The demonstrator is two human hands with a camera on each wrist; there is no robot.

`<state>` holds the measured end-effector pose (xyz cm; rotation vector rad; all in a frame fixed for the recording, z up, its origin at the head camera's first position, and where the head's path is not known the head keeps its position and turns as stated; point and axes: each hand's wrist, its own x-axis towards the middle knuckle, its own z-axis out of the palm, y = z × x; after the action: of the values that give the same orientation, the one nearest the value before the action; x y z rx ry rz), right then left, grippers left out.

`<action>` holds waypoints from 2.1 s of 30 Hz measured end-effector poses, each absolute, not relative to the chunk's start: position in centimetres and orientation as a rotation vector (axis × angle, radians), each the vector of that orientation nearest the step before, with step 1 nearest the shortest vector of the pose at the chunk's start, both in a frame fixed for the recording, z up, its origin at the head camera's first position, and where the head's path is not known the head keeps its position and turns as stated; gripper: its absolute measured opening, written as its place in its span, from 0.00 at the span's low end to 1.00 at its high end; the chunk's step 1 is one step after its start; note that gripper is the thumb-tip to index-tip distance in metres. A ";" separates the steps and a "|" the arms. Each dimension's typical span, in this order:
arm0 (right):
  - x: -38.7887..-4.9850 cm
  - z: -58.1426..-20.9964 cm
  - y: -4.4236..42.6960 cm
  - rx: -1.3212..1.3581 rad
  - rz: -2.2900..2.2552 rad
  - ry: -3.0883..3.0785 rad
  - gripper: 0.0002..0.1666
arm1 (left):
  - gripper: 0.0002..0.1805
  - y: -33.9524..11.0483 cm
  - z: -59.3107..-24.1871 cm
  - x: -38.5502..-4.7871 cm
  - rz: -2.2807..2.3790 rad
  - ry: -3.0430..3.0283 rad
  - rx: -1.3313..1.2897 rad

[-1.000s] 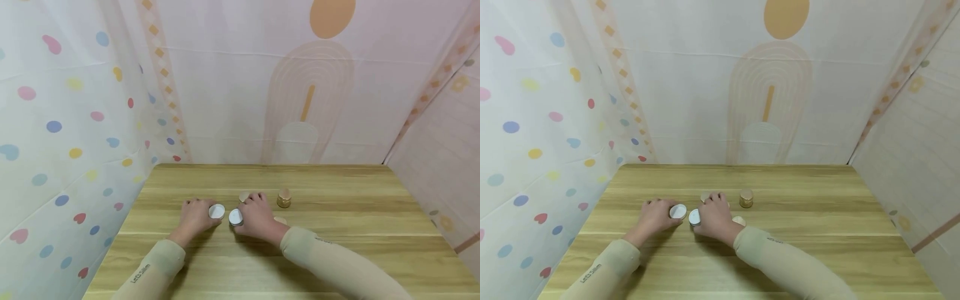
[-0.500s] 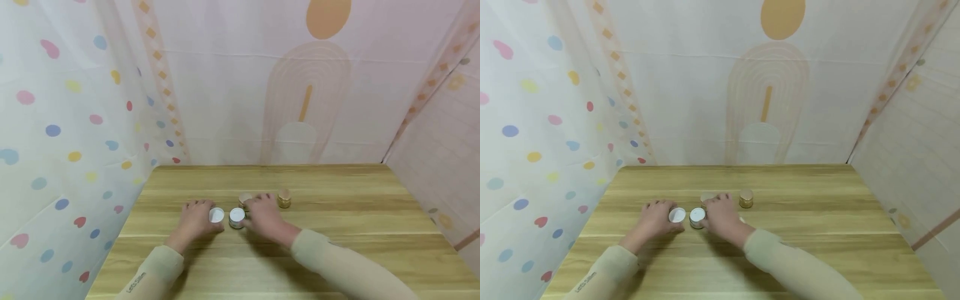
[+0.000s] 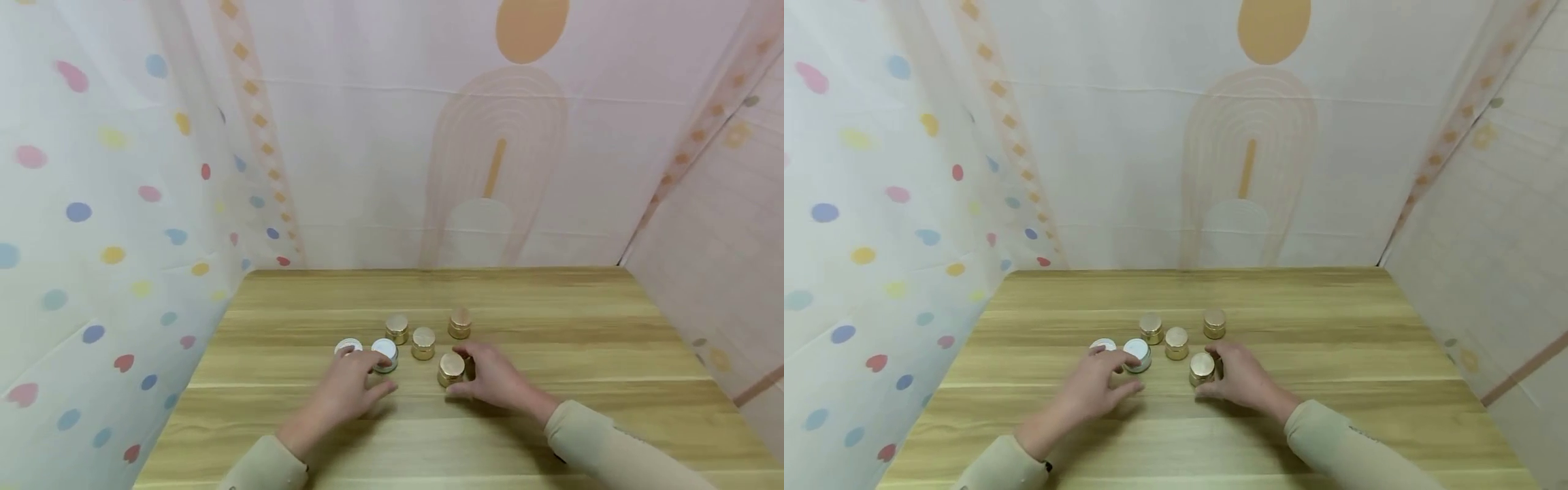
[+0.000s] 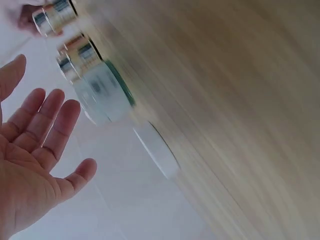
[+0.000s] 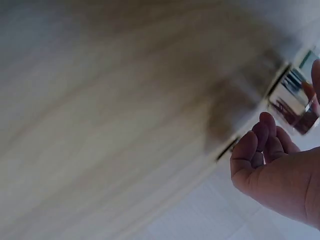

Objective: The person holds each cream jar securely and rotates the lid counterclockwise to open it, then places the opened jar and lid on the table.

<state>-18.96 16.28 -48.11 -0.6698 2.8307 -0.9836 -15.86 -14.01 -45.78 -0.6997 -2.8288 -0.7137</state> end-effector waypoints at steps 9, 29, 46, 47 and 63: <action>-19.0 -49.4 15.9 -0.691 -1.078 2.845 0.24 | 0.17 -11.9 -46.5 -15.5 -0.812 -2.871 -0.818; -16.7 -47.7 13.6 -0.872 -1.145 2.696 0.34 | 0.27 -9.8 -46.7 -15.8 -0.799 -2.807 -0.955; -16.8 -47.3 13.8 -0.807 -1.187 2.795 0.30 | 0.38 -9.7 -46.5 -16.4 -0.342 -2.546 -1.027; -16.9 -47.2 13.9 -0.807 -1.187 2.778 0.27 | 0.36 -9.7 -46.4 -16.4 -0.326 -2.529 -1.043; -16.8 -46.6 13.6 -0.862 -0.846 2.938 0.27 | 0.40 -9.1 -46.0 -16.2 -0.350 -2.757 -0.980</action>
<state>-16.78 13.62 -46.60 -0.8622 2.9382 -0.8462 -16.17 -9.13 -45.97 -0.9801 -2.7573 -0.3503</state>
